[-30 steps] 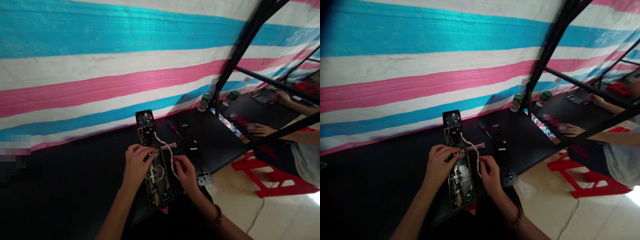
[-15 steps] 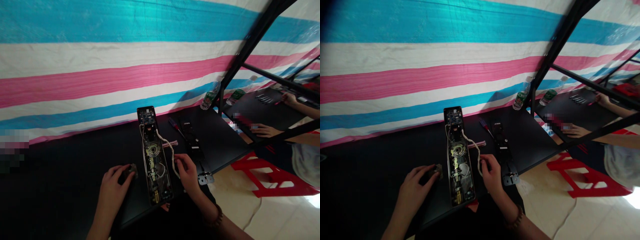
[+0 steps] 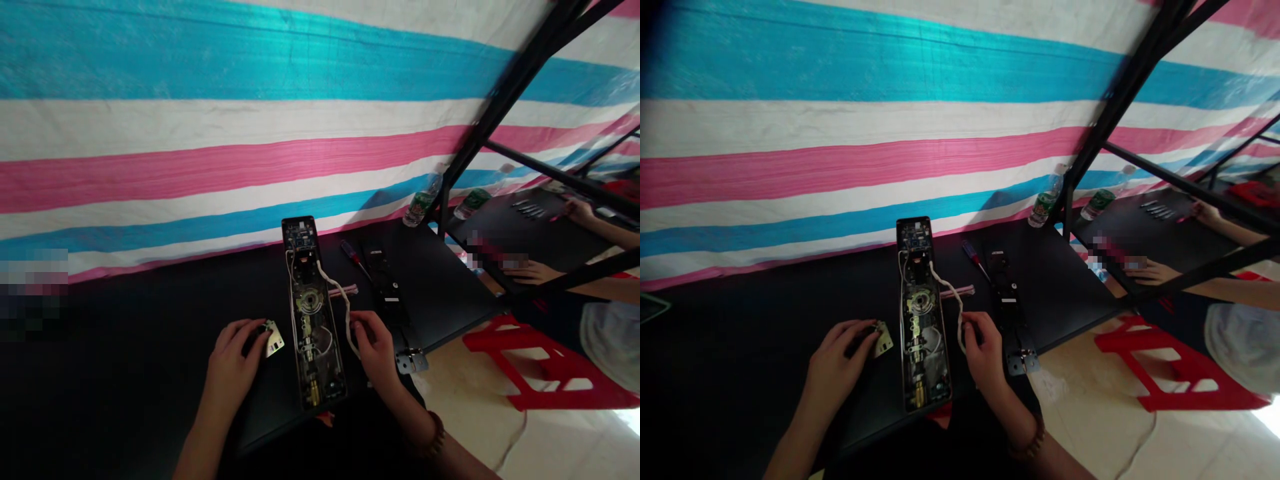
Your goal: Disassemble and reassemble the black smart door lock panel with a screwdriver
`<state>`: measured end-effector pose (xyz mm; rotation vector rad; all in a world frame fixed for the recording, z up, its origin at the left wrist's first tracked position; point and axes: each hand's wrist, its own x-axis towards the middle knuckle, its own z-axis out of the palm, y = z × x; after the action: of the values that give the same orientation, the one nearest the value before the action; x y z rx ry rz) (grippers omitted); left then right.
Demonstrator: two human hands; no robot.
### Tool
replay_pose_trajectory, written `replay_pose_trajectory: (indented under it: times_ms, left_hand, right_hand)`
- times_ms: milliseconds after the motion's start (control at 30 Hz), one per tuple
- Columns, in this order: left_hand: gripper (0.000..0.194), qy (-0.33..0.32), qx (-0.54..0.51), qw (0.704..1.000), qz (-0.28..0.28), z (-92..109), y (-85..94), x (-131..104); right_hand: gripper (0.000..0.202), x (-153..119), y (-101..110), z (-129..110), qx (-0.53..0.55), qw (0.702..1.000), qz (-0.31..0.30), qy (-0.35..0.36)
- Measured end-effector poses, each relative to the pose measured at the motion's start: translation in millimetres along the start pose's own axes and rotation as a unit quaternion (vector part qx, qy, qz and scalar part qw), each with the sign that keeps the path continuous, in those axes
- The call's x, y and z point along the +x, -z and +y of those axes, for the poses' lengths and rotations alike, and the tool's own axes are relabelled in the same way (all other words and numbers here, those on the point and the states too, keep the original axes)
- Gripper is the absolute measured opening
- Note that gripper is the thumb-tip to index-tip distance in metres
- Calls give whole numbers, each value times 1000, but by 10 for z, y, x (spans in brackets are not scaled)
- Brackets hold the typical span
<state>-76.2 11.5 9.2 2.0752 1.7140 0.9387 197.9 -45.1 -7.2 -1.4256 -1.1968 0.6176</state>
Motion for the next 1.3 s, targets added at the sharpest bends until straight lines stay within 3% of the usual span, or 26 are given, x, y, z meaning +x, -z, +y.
replay_pose_trajectory:
  times_ms: [133, 233, 367, 600, 767, 867, 1000, 1067, 1133, 1200, 1300]
  left_hand:
    - [31, -52, -22, 997, 61, 362, 104, 193]
    - [25, -128, -43, 990, 26, 615, 10, 393]
    - [19, -174, -51, 983, -27, 725, -212, 539]
    - [23, -145, -2, 989, -2, 774, -284, 418]
    - [32, -81, -70, 994, 24, 786, -400, 273]
    - [47, -4, -163, 986, 25, 705, -508, 115]
    - [59, 68, -255, 964, -17, 599, -566, -225]
    - [60, 86, -255, 962, -49, 592, -550, -396]
    - [60, 91, -239, 965, -64, 617, -524, -517]
    - [60, 92, -228, 967, -68, 655, -503, -570]
    - [57, 95, -225, 967, -65, 694, -487, -559]
  right_hand:
    - [19, -2, -1, -1, -1, 1000, -3, -3]
    - [19, -4, 3, 1, 0, 1000, 0, -2]
    - [19, -6, 19, 9, -4, 1000, 7, 2]
    - [18, -4, 6, -20, -9, 1000, 4, 0]
    - [18, -8, 18, -85, -18, 1000, 10, 8]
    - [18, 54, 207, -196, -44, 998, 36, 33]
    - [21, 137, 708, -212, -142, 984, 79, 75]
    - [26, 89, 962, -70, -199, 975, 67, 74]
    - [41, -26, 1144, 156, -233, 970, 9, 68]
    - [54, -160, 1237, 399, -261, 963, -36, 64]
    - [48, -268, 1253, 652, -294, 952, -52, 75]
